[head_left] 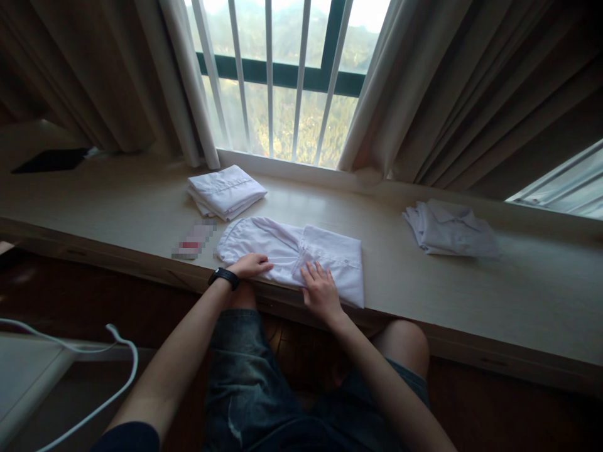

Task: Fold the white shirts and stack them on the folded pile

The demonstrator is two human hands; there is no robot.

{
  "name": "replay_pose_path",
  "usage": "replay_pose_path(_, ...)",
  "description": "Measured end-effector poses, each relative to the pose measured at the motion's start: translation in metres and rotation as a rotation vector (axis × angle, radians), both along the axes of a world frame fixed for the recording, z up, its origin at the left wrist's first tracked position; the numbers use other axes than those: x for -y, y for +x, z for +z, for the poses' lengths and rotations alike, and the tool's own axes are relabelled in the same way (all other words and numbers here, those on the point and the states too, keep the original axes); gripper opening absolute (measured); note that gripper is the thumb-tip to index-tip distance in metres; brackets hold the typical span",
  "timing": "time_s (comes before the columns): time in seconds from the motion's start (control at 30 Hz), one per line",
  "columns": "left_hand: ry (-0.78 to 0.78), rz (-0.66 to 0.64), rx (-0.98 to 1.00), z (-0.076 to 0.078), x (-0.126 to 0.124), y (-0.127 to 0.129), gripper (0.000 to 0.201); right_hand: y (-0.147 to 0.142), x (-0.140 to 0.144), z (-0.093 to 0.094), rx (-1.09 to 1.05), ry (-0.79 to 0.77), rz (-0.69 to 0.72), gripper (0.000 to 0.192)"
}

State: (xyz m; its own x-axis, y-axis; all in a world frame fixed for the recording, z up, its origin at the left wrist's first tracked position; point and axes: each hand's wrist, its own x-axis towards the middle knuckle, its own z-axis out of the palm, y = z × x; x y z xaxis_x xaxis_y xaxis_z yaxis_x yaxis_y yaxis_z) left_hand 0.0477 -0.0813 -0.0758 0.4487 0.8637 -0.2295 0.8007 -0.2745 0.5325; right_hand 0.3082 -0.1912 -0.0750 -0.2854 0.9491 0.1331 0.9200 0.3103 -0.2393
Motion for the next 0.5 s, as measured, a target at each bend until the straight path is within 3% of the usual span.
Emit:
replay_pose_path(0.17, -0.034, 0.013, 0.075, 0.003, 0.000, -0.001, 0.051, 0.006, -0.005, -0.005, -0.070, 0.026, 0.032, 0.032)
replay_pose_path(0.33, -0.066, 0.010, 0.103, 0.006, 0.000, -0.004, 0.052, 0.004, -0.005, 0.002, -0.101, 0.086, 0.017, 0.031)
replay_pose_path(0.5, -0.042, -0.018, 0.025, 0.008, 0.000, -0.002, 0.046, 0.009, -0.007, -0.010, -0.042, 0.075, 0.036, 0.033)
